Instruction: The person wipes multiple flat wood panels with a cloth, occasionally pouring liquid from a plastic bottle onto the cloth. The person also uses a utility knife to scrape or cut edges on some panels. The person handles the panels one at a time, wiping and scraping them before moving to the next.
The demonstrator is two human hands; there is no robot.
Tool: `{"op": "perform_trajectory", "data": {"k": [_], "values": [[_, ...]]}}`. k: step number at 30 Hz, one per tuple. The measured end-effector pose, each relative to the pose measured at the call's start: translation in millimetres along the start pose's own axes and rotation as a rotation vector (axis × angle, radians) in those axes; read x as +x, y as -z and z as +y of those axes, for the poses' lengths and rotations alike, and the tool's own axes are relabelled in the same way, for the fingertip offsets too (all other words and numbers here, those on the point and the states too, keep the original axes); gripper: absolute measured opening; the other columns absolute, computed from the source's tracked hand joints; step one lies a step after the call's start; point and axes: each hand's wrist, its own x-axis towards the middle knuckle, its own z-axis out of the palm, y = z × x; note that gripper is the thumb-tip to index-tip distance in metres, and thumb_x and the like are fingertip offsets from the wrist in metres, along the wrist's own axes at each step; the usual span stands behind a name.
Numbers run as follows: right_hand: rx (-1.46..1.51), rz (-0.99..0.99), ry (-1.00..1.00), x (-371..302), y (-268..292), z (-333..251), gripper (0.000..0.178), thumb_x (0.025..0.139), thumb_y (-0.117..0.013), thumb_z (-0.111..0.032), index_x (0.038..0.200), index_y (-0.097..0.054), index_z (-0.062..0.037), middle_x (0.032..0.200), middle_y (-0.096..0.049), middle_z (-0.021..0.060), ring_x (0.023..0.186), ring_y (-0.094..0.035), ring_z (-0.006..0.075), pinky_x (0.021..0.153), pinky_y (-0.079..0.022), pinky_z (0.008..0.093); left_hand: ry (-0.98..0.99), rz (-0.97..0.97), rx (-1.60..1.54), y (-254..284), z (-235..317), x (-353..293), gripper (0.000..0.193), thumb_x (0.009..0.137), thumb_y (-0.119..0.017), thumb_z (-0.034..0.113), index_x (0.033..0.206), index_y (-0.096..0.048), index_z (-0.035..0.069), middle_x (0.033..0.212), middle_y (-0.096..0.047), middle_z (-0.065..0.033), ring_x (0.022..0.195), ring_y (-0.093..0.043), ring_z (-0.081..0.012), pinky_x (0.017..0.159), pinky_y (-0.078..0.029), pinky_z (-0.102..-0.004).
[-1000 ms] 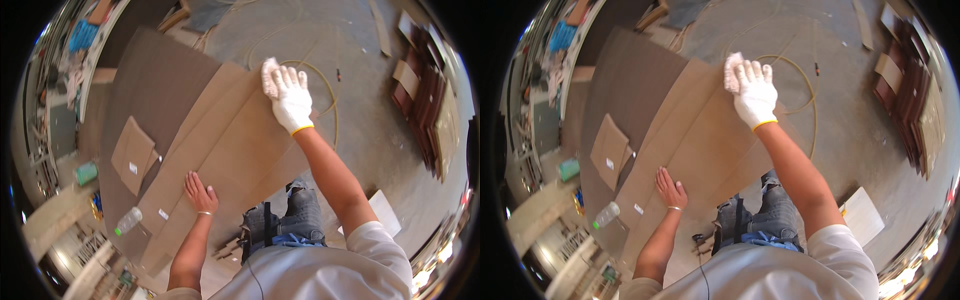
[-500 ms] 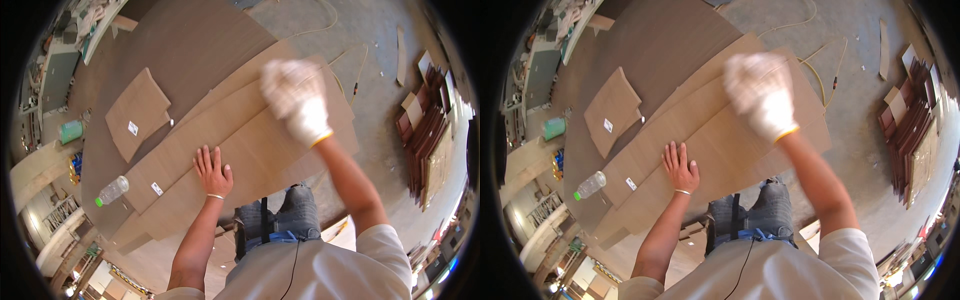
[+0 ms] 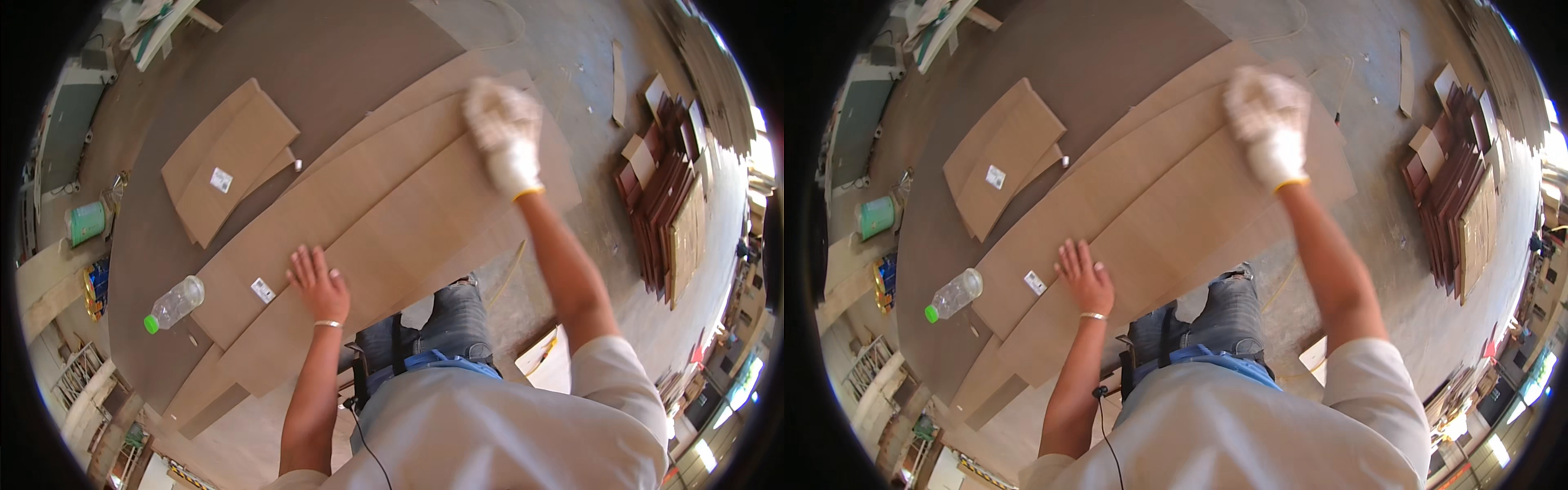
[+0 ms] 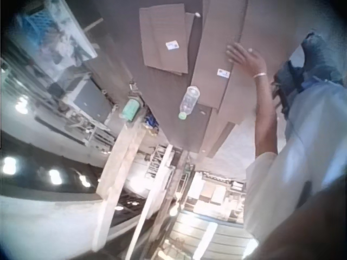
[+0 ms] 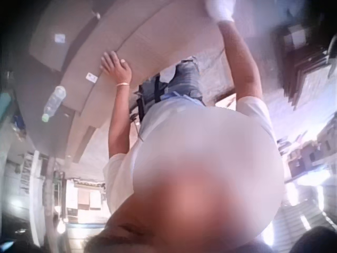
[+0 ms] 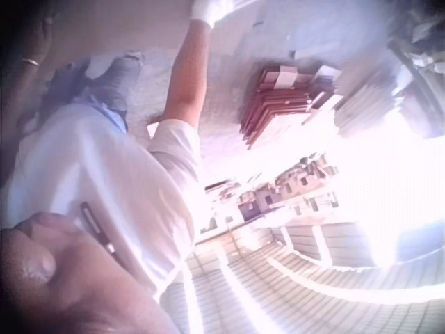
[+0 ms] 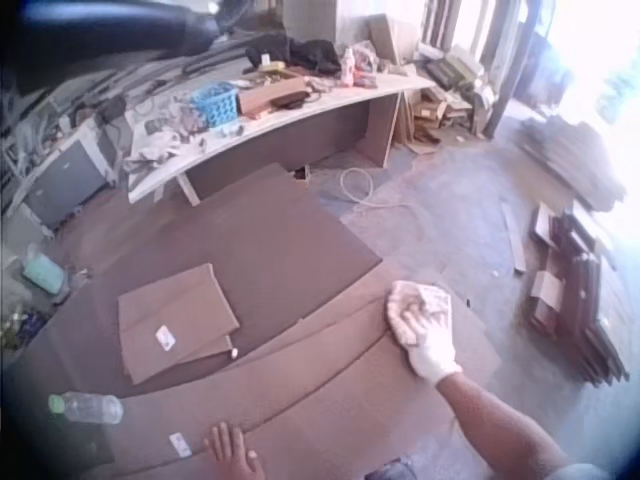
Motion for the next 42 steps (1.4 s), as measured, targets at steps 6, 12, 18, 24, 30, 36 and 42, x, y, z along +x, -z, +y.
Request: {"op": "perform_trajectory", "data": {"k": [6, 12, 18, 24, 30, 36, 42], "values": [[-0.164, -0.058, -0.235, -1.5, -15.9, -20.9, 0.041, 0.098, -0.059, -0.011, 0.139, -0.061, -0.0089, 0.121, -0.066, 0.0099, 0.120, -0.061, 0.0304, 0.112, -0.043, 0.0485, 0.327, 0.080, -0.083, 24.2, -177.4, -93.0, 0.067, 0.099, -0.058, 0.017, 0.160, -0.039, -0.003, 0.171, -0.030, -0.0266, 0.160, -0.025, -0.0422, 0.129, -0.017, -0.0589], [0.705, -0.396, 0.145, -133.0, 20.2, -318.5, 0.045, 0.087, -0.066, -0.018, 0.132, -0.072, -0.0150, 0.142, -0.065, 0.0089, 0.146, -0.049, 0.0308, 0.129, -0.029, 0.0517, 0.926, 0.534, -0.636, 77.9, -307.5, -66.9, 0.100, 0.095, -0.077, 0.025, 0.167, -0.014, -0.005, 0.173, -0.026, -0.0245, 0.159, -0.029, -0.0344, 0.129, -0.027, -0.0472], [1.322, -0.629, -0.912, -154.2, 48.0, -316.1, 0.044, 0.096, -0.063, -0.023, 0.138, -0.063, -0.0103, 0.132, -0.068, 0.0171, 0.117, -0.068, 0.0338, 0.100, -0.057, 0.0478, 0.460, 0.539, -1.064, 110.9, -351.6, -1.9, 0.093, 0.090, -0.084, 0.008, 0.164, -0.029, 0.002, 0.162, -0.044, -0.0152, 0.148, -0.046, -0.0269, 0.125, -0.035, -0.0432], [2.491, -0.257, -1.190, -103.0, 68.4, -207.0, 0.073, 0.096, -0.075, -0.038, 0.156, -0.046, -0.0079, 0.150, -0.058, 0.0182, 0.136, -0.058, 0.0404, 0.117, -0.046, 0.0586, 0.554, 0.535, -0.960, 113.5, -359.9, 56.6, 0.066, 0.085, -0.089, 0.011, 0.141, -0.057, 0.001, 0.139, -0.064, -0.0116, 0.126, -0.063, -0.0261, 0.111, -0.049, -0.0411], [2.532, -0.089, -1.255, -105.5, 50.5, -185.0, 0.073, 0.097, -0.075, -0.045, 0.155, -0.047, -0.0101, 0.151, -0.057, 0.0163, 0.138, -0.056, 0.0397, 0.117, -0.046, 0.0585, -0.096, -0.049, -0.064, 150.3, -151.6, 119.2, 0.056, 0.078, -0.090, 0.023, 0.124, -0.064, 0.005, 0.124, -0.070, -0.0171, 0.113, -0.067, -0.0410, 0.097, -0.051, -0.0526], [2.643, -0.121, -1.236, -102.6, 29.9, -191.8, 0.073, 0.101, -0.068, -0.052, 0.156, -0.046, -0.0101, 0.152, -0.057, 0.0139, 0.138, -0.056, 0.0346, 0.117, -0.046, 0.0533, -0.659, 0.046, 0.356, 196.2, 48.4, 156.9, 0.035, 0.070, -0.077, 0.004, 0.103, -0.067, 0.009, 0.105, -0.064, -0.0095, 0.111, -0.061, -0.0277, 0.103, -0.043, -0.0465], [2.740, -0.052, -1.156, -95.0, 33.6, -170.4, 0.068, 0.106, -0.060, -0.053, 0.156, -0.045, -0.0100, 0.149, -0.057, 0.0119, 0.136, -0.057, 0.0290, 0.116, -0.047, 0.0453, -0.727, 0.113, 0.367, 224.2, 113.1, 183.6, 0.018, 0.076, -0.070, 0.002, 0.091, -0.067, 0.010, 0.099, -0.065, -0.0062, 0.103, -0.061, -0.0275, 0.096, -0.043, -0.0455]]}}
